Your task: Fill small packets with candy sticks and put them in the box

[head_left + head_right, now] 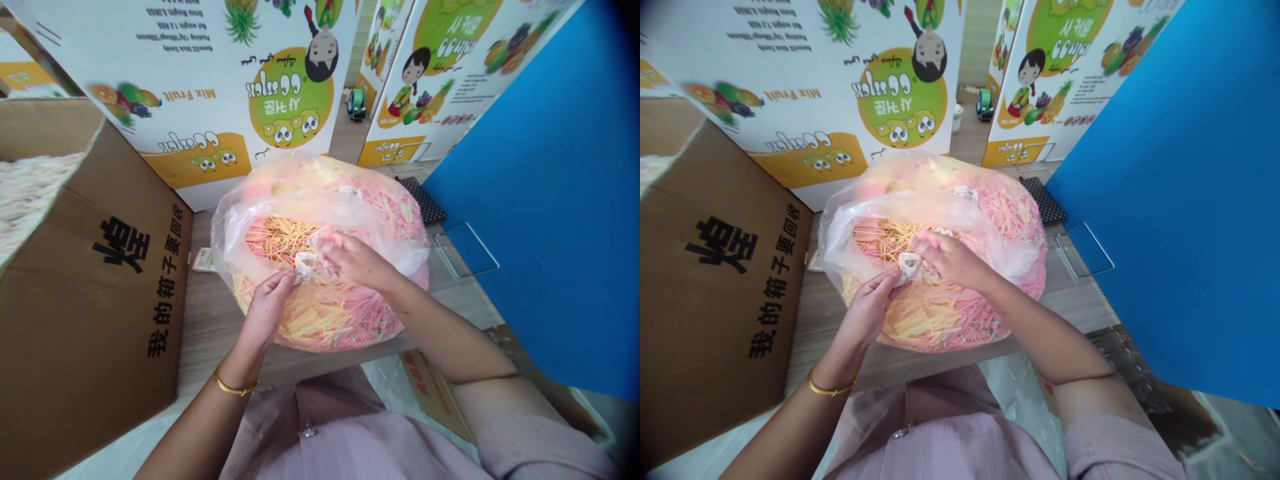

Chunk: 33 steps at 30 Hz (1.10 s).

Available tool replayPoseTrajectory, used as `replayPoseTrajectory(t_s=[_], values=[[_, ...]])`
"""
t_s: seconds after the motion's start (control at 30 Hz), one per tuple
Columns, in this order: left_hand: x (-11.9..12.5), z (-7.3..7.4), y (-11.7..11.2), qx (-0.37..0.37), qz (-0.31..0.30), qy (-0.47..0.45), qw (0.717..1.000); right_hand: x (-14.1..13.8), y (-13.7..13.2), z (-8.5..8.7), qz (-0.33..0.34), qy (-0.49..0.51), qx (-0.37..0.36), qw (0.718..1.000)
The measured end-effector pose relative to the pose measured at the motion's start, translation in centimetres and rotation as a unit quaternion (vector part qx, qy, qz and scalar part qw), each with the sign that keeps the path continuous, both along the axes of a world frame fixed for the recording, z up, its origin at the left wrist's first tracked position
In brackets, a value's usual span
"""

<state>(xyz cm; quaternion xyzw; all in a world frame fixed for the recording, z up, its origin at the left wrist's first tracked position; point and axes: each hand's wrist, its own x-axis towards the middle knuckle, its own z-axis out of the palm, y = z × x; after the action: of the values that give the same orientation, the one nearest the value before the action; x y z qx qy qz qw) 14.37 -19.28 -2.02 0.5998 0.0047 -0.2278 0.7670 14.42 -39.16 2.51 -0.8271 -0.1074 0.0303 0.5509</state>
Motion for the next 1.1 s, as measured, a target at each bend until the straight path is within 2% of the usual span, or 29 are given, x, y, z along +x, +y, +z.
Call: replayPoseTrajectory(t_s=[0.07, 0.1, 0.2, 0.27, 0.37, 0.5, 0.63, 0.8, 0.87, 0.97, 1.03, 1.1], values=[[0.0, -0.3, 0.0, 0.005, -0.007, 0.002, 1.000, 0.0, 0.3, 0.9, -0.030, -0.009, 0.108, 0.994], [0.0, -0.3, 0.0, 0.008, -0.007, 0.001, 1.000, 0.0, 0.6, 1.4, -0.054, -0.019, 0.126, 0.990], [-0.1, -0.2, -0.2, 0.010, -0.009, -0.001, 1.000, -0.1, 2.0, 2.2, -0.107, -0.042, 0.109, 0.987], [-0.1, 0.0, -0.3, 0.004, -0.012, 0.003, 1.000, -0.1, 3.0, 2.0, -0.111, -0.055, 0.098, 0.987], [-0.2, 0.4, -0.5, -0.003, -0.007, 0.002, 1.000, 0.2, 3.7, 0.8, -0.096, -0.071, 0.099, 0.988], [-0.2, 0.7, -0.6, -0.010, -0.014, 0.005, 1.000, 0.6, 3.3, -0.6, -0.090, -0.051, 0.098, 0.990], [-0.1, 0.7, -0.8, -0.021, -0.014, 0.015, 1.000, 0.7, 2.6, -0.6, -0.064, -0.057, 0.110, 0.990], [0.1, 1.1, -1.3, -0.026, -0.011, 0.052, 0.998, 1.1, 2.2, -1.1, -0.007, -0.019, 0.069, 0.997], [0.2, 1.3, -1.3, -0.026, 0.001, 0.066, 0.997, 1.5, 1.8, -1.7, 0.006, 0.028, 0.091, 0.995], [0.3, 1.7, -1.3, -0.027, 0.000, 0.079, 0.997, 2.1, 1.1, -2.4, 0.014, 0.086, 0.186, 0.979], [0.4, 1.8, -1.3, -0.029, -0.008, 0.083, 0.996, 2.4, 0.7, -2.5, 0.022, 0.085, 0.234, 0.968], [0.5, 1.8, -1.3, -0.031, -0.008, 0.088, 0.996, 2.5, 0.4, -2.4, 0.029, 0.057, 0.210, 0.976]])
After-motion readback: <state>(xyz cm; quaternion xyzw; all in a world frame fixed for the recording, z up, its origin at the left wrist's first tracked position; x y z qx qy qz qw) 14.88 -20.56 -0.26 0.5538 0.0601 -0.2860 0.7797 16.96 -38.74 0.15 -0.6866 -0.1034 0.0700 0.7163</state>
